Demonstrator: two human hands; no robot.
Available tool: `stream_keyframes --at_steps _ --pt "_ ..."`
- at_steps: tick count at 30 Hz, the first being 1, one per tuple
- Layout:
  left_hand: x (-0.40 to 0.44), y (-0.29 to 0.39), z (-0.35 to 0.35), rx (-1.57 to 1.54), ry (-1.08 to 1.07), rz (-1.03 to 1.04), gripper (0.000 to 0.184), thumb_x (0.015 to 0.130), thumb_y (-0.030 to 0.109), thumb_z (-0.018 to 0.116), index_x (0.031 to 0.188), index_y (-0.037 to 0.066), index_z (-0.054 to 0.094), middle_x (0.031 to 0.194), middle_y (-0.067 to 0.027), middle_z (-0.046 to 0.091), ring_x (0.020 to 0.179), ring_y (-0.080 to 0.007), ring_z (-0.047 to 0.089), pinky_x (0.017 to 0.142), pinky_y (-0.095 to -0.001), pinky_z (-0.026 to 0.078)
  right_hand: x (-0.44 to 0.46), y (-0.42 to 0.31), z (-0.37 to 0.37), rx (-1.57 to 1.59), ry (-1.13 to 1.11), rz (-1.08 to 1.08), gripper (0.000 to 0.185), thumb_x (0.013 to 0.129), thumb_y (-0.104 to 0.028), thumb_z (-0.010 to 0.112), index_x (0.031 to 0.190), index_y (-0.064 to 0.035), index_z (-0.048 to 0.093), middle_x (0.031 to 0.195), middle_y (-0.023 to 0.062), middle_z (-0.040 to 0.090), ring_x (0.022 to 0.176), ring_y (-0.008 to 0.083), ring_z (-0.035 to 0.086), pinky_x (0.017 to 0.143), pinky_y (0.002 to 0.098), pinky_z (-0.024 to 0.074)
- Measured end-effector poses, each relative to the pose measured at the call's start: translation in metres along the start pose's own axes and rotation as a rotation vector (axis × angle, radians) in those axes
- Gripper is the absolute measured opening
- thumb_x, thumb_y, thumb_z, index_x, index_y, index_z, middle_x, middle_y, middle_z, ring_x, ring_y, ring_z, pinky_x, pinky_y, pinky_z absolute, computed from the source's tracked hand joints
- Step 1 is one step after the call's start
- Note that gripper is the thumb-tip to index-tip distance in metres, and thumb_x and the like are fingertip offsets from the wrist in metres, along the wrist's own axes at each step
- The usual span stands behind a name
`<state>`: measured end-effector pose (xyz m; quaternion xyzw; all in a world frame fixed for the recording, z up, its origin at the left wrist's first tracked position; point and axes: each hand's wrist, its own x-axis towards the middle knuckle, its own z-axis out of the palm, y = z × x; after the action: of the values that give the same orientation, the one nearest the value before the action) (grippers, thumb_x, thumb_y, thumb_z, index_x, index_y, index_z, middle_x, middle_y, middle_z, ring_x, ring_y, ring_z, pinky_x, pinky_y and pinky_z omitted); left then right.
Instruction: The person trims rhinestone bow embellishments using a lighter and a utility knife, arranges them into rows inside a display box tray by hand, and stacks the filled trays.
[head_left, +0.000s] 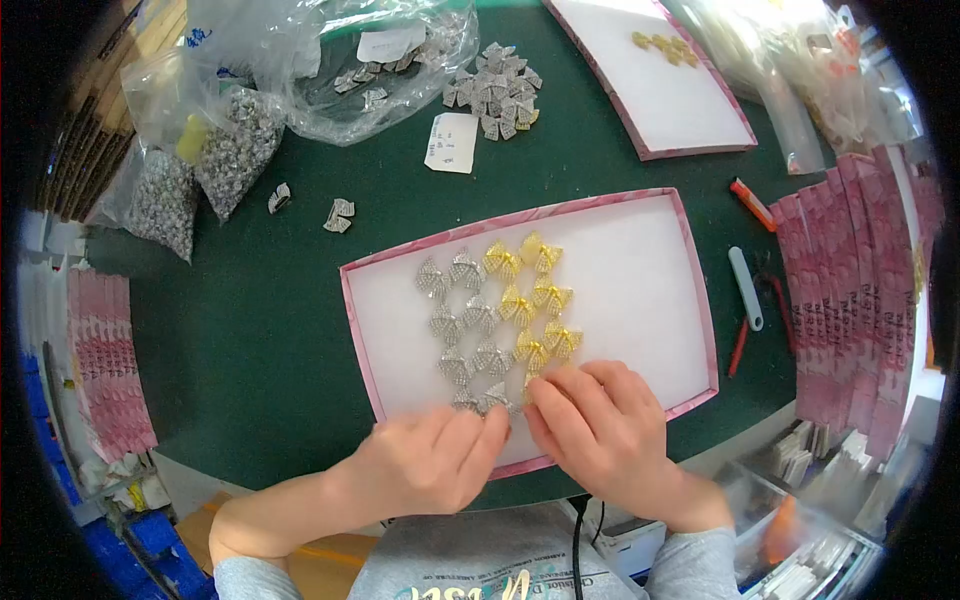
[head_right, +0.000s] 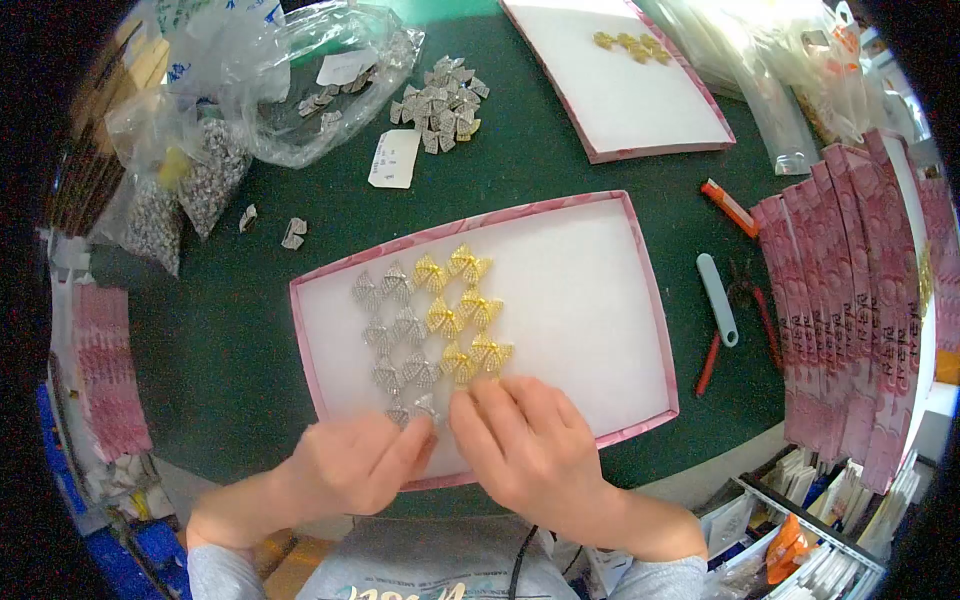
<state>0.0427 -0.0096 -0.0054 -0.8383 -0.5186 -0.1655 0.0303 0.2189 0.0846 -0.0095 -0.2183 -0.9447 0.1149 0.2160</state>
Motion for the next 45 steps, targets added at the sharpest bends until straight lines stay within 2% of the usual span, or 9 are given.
stream_keyframes --at_steps 3,8,11,14,17,29,35,44,45 --pt "0.0045 0.0067 0.0006 -0.001 -0.017 -0.026 0.022 0.071 0.011 0.061 0.088 -0.002 0.059 0.060 0.0016 0.041 0.048 -0.0072 0.045 0.038 -0.0186 0.035 -0.0019 0.0022 -0.0002 -0.017 -0.015 -0.036 0.031 0.061 -0.009 0.058 0.091 -0.0011 0.057 0.088 0.0084 0.057 0.077 0.0201 0.054 0.063 0.0277 0.0452" --pt "0.0101 0.0097 0.0008 0.014 -0.022 -0.101 0.022 0.072 0.011 0.062 0.089 -0.003 0.060 0.060 0.0019 0.041 0.048 -0.0072 0.044 0.038 -0.0190 0.034 -0.0032 0.0025 0.0007 -0.026 0.005 -0.038 0.029 0.060 -0.009 0.059 0.088 -0.0015 0.058 0.088 0.0080 0.057 0.076 0.0196 0.055 0.063 0.0274 0.0452" --pt "0.0057 0.0087 0.0022 0.030 0.013 -0.069 0.025 0.070 0.010 0.061 0.092 -0.003 0.061 0.060 0.0023 0.040 0.048 -0.0067 0.043 0.038 -0.0190 0.033 -0.0033 0.0021 0.0009 -0.012 0.005 -0.027 0.026 0.061 -0.009 0.059 0.087 -0.0017 0.058 0.088 0.0079 0.057 0.076 0.0195 0.055 0.062 0.0275 0.0452" --pt "0.0011 0.0104 -0.0041 0.010 -0.069 -0.082 0.029 0.067 0.009 0.060 0.095 -0.002 0.062 0.060 0.0027 0.040 0.048 -0.0065 0.042 0.037 -0.0191 0.032 -0.0040 0.0020 0.0017 -0.002 0.010 -0.020 0.025 0.063 -0.009 0.060 0.087 -0.0017 0.059 0.088 0.0081 0.058 0.076 0.0197 0.055 0.063 0.0278 0.0454" --pt "0.0010 0.0097 -0.0040 -0.034 -0.053 -0.103 0.032 0.065 0.008 0.057 0.096 -0.001 0.062 0.060 0.0029 0.039 0.047 -0.0062 0.042 0.037 -0.0188 0.031 -0.0041 0.0013 0.0022 0.007 0.013 -0.018 0.025 0.064 -0.009 0.061 0.087 -0.0016 0.059 0.088 0.0085 0.058 0.077 0.0201 0.056 0.063 0.0281 0.0457" --pt "0.0009 0.0026 -0.0024 -0.095 -0.082 -0.072 0.033 0.066 0.007 0.057 0.097 -0.001 0.061 0.060 0.0020 0.039 0.048 -0.0068 0.044 0.040 -0.0182 0.036 -0.0044 0.0031 0.0013 -0.006 0.007 -0.033 0.026 0.064 -0.009 0.061 0.088 -0.0020 0.059 0.088 0.0082 0.058 0.076 0.0196 0.056 0.062 0.0277 0.0456" --pt "0.0033 0.0062 -0.0047 -0.006 -0.115 -0.072 0.033 0.065 0.008 0.057 0.096 -0.003 0.061 0.061 0.0017 0.040 0.049 -0.0072 0.045 0.040 -0.0187 0.038 -0.0038 0.0029 0.0024 -0.007 0.015 -0.034 0.027 0.063 -0.009 0.060 0.088 -0.0024 0.059 0.088 0.0079 0.058 0.076 0.0191 0.055 0.062 0.0271 0.0455" --pt "0.0011 0.0036 0.0012 -0.037 -0.063 -0.031 0.033 0.065 0.008 0.057 0.096 -0.004 0.060 0.061 0.0016 0.040 0.048 -0.0076 0.045 0.041 -0.0189 0.039 -0.0062 0.0054 0.0039 -0.007 0.024 -0.046 0.027 0.062 -0.009 0.059 0.089 -0.0017 0.059 0.088 0.0078 0.058 0.077 0.0192 0.056 0.062 0.0272 0.0460" --pt "0.0016 0.0032 0.0014 -0.067 -0.067 -0.053 0.032 0.066 0.007 0.060 0.097 -0.003 0.060 0.060 0.0013 0.041 0.047 -0.0085 0.046 0.040 -0.0204 0.039 -0.0066 0.0056 0.0041 -0.008 0.025 -0.047 0.028 0.062 -0.009 0.059 0.089 -0.0016 0.059 0.088 0.0078 0.058 0.077 0.0193 0.056 0.063 0.0272 0.0460"
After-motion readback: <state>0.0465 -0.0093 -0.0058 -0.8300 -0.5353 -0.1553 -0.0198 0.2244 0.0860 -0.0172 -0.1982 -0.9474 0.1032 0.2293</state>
